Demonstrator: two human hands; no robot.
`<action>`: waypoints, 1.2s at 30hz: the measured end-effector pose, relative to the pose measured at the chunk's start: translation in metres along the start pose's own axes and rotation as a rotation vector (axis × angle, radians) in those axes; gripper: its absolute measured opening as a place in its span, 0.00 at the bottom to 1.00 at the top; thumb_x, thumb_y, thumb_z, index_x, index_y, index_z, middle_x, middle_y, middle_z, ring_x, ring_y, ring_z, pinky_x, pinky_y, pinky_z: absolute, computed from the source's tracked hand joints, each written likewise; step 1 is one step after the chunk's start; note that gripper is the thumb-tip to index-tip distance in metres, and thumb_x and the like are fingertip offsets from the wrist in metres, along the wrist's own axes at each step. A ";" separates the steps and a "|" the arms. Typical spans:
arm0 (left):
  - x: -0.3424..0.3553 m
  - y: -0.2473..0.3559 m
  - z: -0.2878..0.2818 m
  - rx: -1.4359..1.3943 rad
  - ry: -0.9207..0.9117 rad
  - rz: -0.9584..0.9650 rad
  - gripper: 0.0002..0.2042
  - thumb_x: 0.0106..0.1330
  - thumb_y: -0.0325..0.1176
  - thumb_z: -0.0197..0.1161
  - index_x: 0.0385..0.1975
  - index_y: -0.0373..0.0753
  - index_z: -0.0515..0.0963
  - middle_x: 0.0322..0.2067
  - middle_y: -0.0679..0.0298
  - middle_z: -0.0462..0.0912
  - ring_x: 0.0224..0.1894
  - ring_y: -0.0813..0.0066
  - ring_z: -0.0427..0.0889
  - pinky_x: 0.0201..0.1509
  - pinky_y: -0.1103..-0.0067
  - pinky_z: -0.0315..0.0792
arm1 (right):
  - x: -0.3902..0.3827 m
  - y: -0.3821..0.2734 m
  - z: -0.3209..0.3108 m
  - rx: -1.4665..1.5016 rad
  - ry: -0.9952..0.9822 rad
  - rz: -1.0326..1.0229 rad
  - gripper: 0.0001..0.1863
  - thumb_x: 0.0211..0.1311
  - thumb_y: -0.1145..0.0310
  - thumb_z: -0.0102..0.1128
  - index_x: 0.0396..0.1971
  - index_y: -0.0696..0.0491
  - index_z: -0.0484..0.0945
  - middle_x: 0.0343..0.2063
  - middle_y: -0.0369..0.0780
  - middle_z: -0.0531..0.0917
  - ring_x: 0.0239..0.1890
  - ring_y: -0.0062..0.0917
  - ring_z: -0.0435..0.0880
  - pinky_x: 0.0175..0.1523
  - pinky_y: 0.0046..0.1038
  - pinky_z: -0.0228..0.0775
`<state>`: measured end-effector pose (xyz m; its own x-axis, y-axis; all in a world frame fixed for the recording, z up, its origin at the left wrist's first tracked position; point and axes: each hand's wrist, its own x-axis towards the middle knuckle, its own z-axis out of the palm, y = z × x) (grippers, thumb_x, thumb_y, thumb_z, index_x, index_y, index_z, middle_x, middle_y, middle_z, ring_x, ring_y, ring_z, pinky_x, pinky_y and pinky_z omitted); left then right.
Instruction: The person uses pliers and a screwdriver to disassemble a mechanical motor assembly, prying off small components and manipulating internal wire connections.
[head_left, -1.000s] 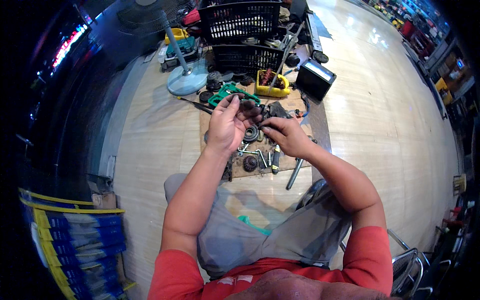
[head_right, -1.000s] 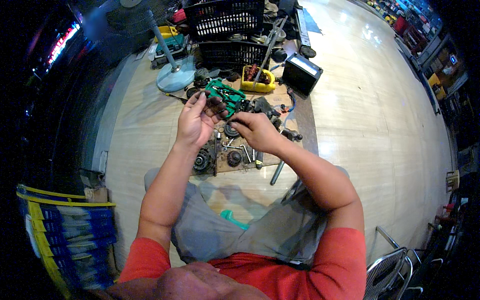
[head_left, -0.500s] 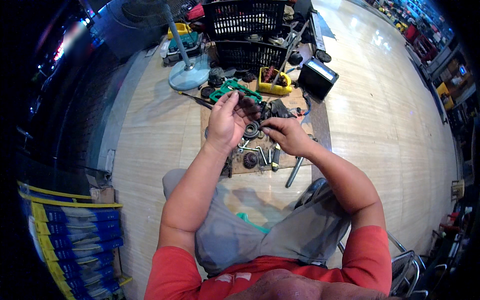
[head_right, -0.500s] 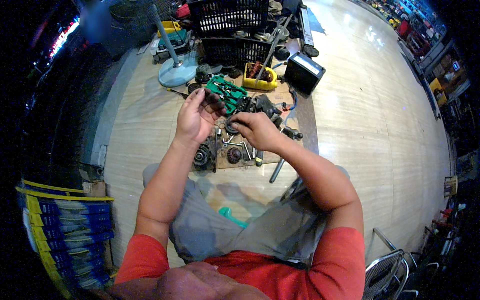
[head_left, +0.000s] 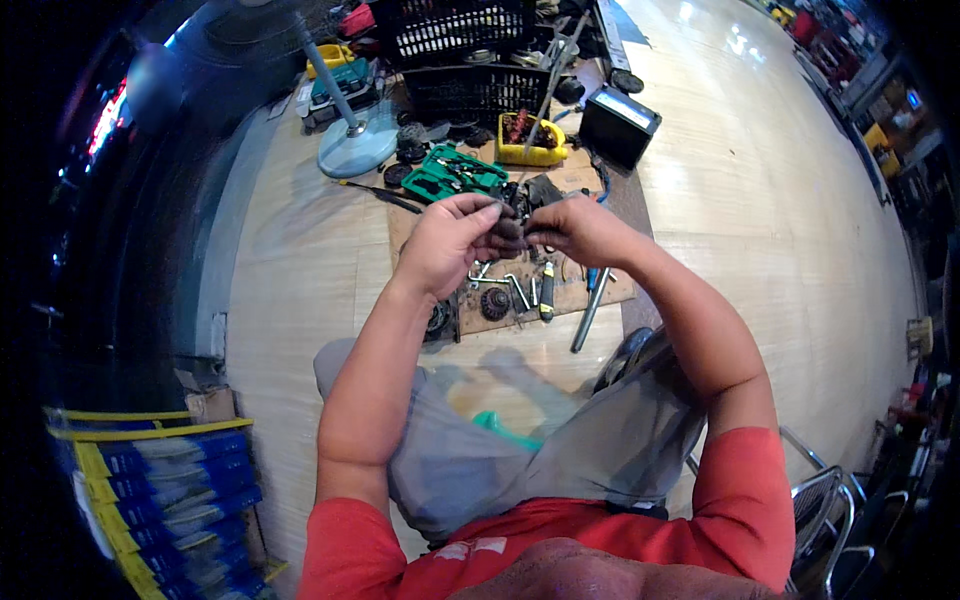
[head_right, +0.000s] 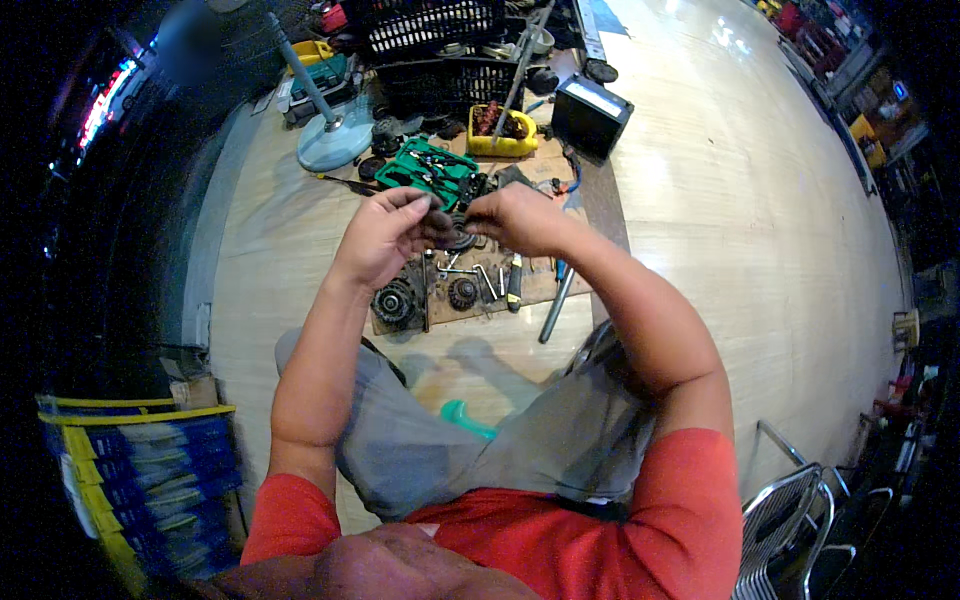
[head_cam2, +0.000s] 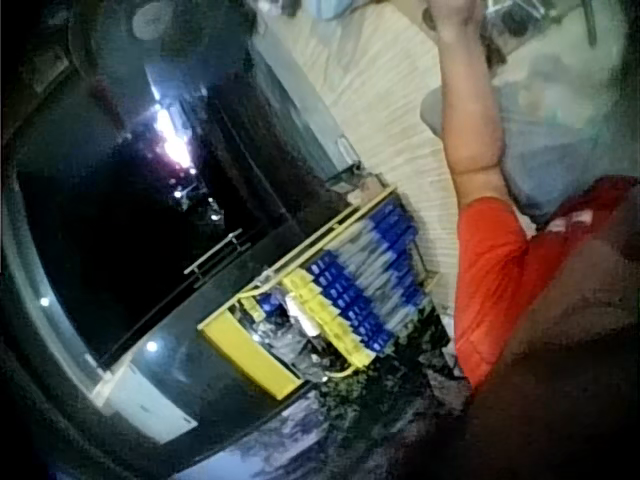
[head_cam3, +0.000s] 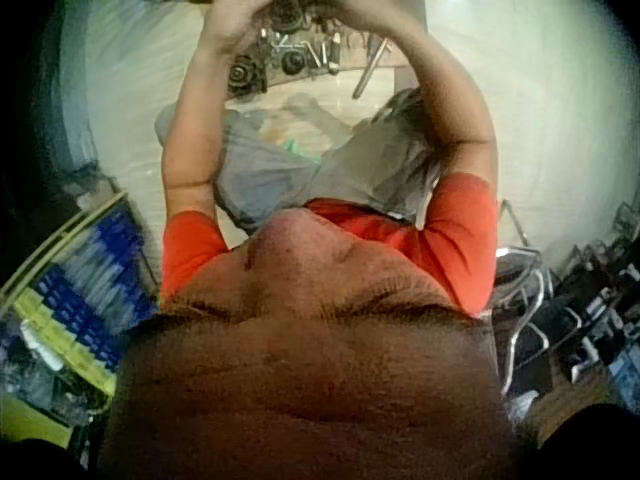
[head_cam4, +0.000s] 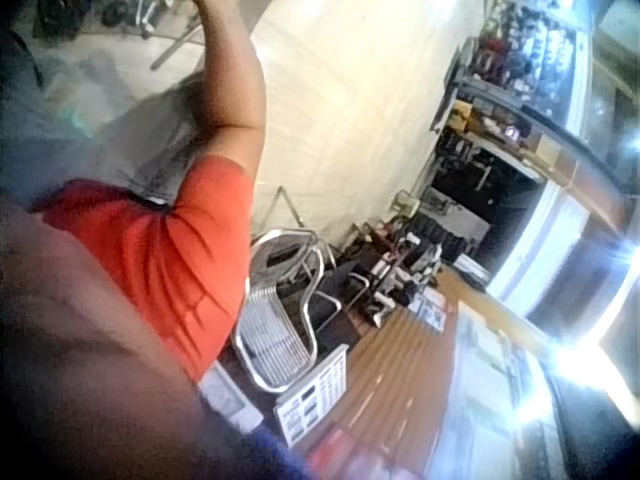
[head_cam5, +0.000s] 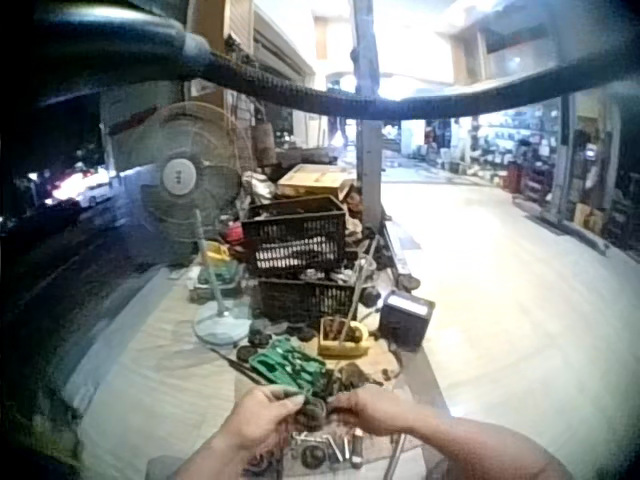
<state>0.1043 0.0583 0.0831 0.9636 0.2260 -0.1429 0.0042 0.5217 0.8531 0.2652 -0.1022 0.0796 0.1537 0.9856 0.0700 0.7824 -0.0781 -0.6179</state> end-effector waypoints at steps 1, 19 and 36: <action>-0.001 -0.001 0.004 0.085 0.000 -0.041 0.08 0.70 0.28 0.53 0.40 0.30 0.75 0.34 0.54 0.83 0.34 0.64 0.85 0.40 0.69 0.82 | 0.000 0.006 0.000 -0.042 0.019 -0.022 0.09 0.59 0.63 0.60 0.34 0.53 0.80 0.27 0.49 0.81 0.33 0.46 0.80 0.37 0.42 0.71; 0.021 -0.041 0.006 0.658 0.447 -0.003 0.10 0.67 0.30 0.56 0.41 0.30 0.78 0.30 0.62 0.82 0.29 0.80 0.79 0.32 0.82 0.73 | 0.011 -0.017 0.021 0.039 0.252 0.093 0.12 0.59 0.63 0.57 0.28 0.58 0.78 0.26 0.51 0.80 0.34 0.49 0.80 0.40 0.46 0.70; 0.020 -0.039 0.001 -0.281 0.310 0.247 0.08 0.72 0.27 0.47 0.42 0.32 0.72 0.41 0.50 0.81 0.45 0.54 0.82 0.49 0.65 0.76 | 0.017 -0.019 0.053 0.266 0.259 0.197 0.10 0.61 0.68 0.59 0.34 0.61 0.80 0.24 0.47 0.82 0.26 0.29 0.82 0.35 0.32 0.73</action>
<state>0.1240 0.0413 0.0473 0.8013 0.5833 -0.1326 -0.3282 0.6140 0.7178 0.2206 -0.0763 0.0509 0.4581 0.8828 0.1040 0.5453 -0.1867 -0.8172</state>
